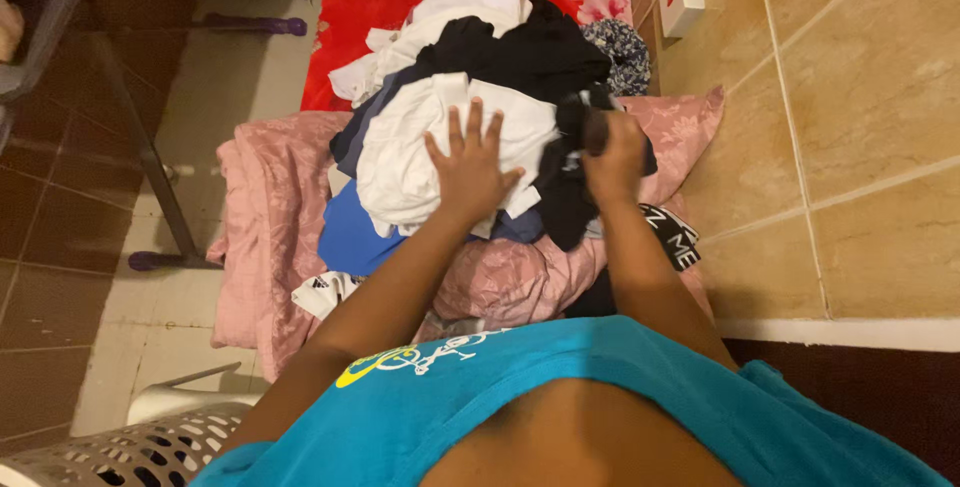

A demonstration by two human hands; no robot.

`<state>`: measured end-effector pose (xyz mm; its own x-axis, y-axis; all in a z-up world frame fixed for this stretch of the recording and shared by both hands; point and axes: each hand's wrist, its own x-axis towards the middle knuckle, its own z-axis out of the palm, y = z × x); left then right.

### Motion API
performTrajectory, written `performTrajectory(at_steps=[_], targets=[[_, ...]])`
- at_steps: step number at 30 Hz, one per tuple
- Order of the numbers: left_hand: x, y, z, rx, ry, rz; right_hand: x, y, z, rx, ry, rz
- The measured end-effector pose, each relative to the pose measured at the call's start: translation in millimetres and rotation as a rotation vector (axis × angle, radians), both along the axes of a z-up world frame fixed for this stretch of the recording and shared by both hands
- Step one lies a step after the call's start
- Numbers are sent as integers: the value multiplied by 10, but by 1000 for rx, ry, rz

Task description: The person removes various clothing items from a white laundry basket and places them onto a bed. The person then moves to a washing machine, opens the lid, and appears to adjust the settings.

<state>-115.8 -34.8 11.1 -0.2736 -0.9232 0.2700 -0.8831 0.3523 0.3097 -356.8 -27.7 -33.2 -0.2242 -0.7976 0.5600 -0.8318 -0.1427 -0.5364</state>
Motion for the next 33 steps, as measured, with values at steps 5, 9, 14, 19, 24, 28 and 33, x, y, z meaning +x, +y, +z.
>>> performTrajectory(at_steps=[5,9,14,19,24,28,33], targets=[[-207,115,251,-29,2,-231,-645,26,-612,232,90,-296],[-467,127,343,-3,-132,-395,-905,90,-1094,575,-92,-386],[-565,-20,342,-9,-215,-414,-1013,299,-777,590,-66,-265],[-506,-26,305,35,-221,-421,-545,547,50,303,-77,-39],[-198,-77,274,163,531,-592,266,517,710,255,55,-27],[533,-27,192,430,953,-377,906,521,1036,125,99,152],[1940,475,125,440,1001,-72,1864,622,1109,-43,48,410]])
